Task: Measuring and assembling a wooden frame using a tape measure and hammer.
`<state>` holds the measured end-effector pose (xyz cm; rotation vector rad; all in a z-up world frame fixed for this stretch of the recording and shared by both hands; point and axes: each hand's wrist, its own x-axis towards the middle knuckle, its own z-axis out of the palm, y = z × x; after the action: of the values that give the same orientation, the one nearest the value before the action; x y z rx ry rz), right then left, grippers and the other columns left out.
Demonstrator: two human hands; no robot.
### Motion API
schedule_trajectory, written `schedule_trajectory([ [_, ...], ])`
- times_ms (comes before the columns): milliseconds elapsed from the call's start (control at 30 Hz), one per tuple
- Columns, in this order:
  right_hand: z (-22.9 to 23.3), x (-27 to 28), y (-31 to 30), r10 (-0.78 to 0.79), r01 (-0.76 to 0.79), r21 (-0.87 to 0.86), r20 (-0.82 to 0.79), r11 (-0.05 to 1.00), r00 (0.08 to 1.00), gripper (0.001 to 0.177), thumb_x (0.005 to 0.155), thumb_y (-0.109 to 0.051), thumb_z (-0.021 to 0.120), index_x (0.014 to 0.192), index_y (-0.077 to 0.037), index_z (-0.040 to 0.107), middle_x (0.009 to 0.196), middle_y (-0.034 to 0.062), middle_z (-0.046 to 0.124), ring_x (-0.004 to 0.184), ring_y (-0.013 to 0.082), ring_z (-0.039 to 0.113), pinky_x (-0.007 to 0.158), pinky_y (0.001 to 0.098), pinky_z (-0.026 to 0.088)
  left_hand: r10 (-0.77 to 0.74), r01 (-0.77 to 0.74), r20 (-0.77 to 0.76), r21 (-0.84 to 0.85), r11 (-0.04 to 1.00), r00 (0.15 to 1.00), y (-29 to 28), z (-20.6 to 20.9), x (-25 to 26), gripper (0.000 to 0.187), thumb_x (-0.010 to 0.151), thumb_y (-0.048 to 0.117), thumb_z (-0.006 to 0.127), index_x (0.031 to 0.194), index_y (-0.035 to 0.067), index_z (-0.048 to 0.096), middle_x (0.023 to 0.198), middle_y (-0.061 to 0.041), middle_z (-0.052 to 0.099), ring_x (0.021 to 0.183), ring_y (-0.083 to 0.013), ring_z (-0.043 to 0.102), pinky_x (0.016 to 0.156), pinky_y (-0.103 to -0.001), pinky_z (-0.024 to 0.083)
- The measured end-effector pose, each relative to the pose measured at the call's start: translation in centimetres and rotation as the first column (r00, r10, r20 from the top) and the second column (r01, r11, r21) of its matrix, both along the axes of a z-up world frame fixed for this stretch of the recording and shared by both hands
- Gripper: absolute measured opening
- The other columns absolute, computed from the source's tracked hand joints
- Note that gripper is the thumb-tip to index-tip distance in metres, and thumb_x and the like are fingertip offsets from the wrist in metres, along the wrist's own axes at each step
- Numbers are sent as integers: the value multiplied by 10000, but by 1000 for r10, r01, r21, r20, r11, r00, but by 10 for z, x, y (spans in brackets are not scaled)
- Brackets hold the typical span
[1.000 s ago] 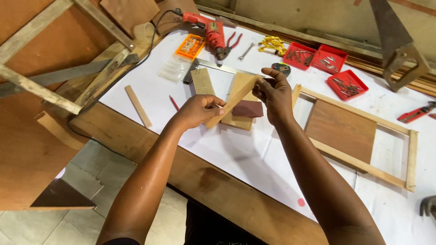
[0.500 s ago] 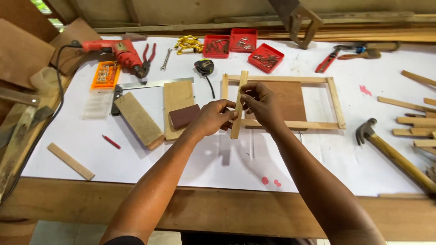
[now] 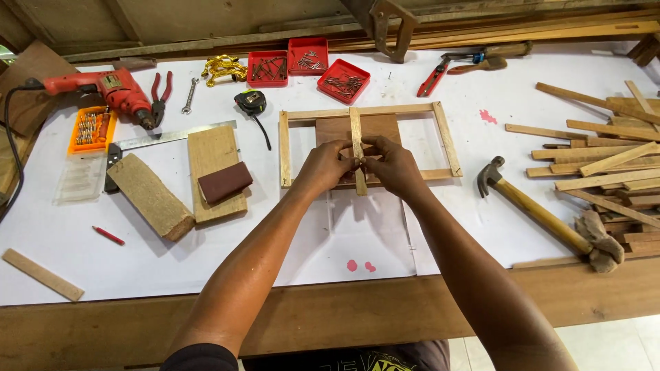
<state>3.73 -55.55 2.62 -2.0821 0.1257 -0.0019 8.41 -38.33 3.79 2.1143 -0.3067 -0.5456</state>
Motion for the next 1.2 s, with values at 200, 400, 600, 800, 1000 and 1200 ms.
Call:
schedule_trajectory([
  [200,-22,15,-23,51,-52,-46,-10,998,999,456,888,-131,730,1333,-64,657,1102,101,784,889,165,756,763,305,604,16,-14,272,-7,1000,962,-25,-67,44,376,934,217,719,1294,113,697,1026,-82,782,854,-198,774,721,-348,591],
  [400,-42,29,-38,80,-73,-170,35,983,996,492,841,-212,774,1311,-106,679,1073,80,767,918,192,747,822,339,593,-23,-11,316,105,994,948,-36,-39,34,350,899,209,727,1235,116,706,1074,-132,773,948,-265,756,828,-402,584],
  [600,-31,26,-34,120,-110,-322,12,940,993,485,810,-218,810,1273,-121,704,1057,93,696,938,258,708,846,387,568,-110,12,357,268,963,928,-31,-22,20,307,928,266,719,1178,89,696,987,-91,780,922,-284,748,817,-434,582],
  [800,-38,18,-49,206,-187,-165,103,968,973,485,835,-191,759,1302,-99,664,1115,77,699,978,207,743,869,338,596,-241,99,404,341,935,882,-15,-7,-4,360,920,232,720,1261,124,680,1071,-110,716,942,-278,728,803,-425,582],
  [1000,-11,-12,-47,350,-263,-416,146,870,925,454,832,-275,813,1240,-104,712,1085,91,720,969,244,711,831,375,585,-296,157,674,261,953,677,-1,-43,-21,406,783,304,835,1122,99,743,1060,-94,733,971,-269,697,859,-430,550],
  [1200,-21,-14,-43,355,-194,-512,238,837,904,335,808,-324,841,1085,-151,765,982,11,760,965,237,685,814,386,563,-223,148,658,168,975,719,-4,-45,-25,294,848,300,827,1033,82,757,934,-68,758,916,-257,691,846,-431,532],
])
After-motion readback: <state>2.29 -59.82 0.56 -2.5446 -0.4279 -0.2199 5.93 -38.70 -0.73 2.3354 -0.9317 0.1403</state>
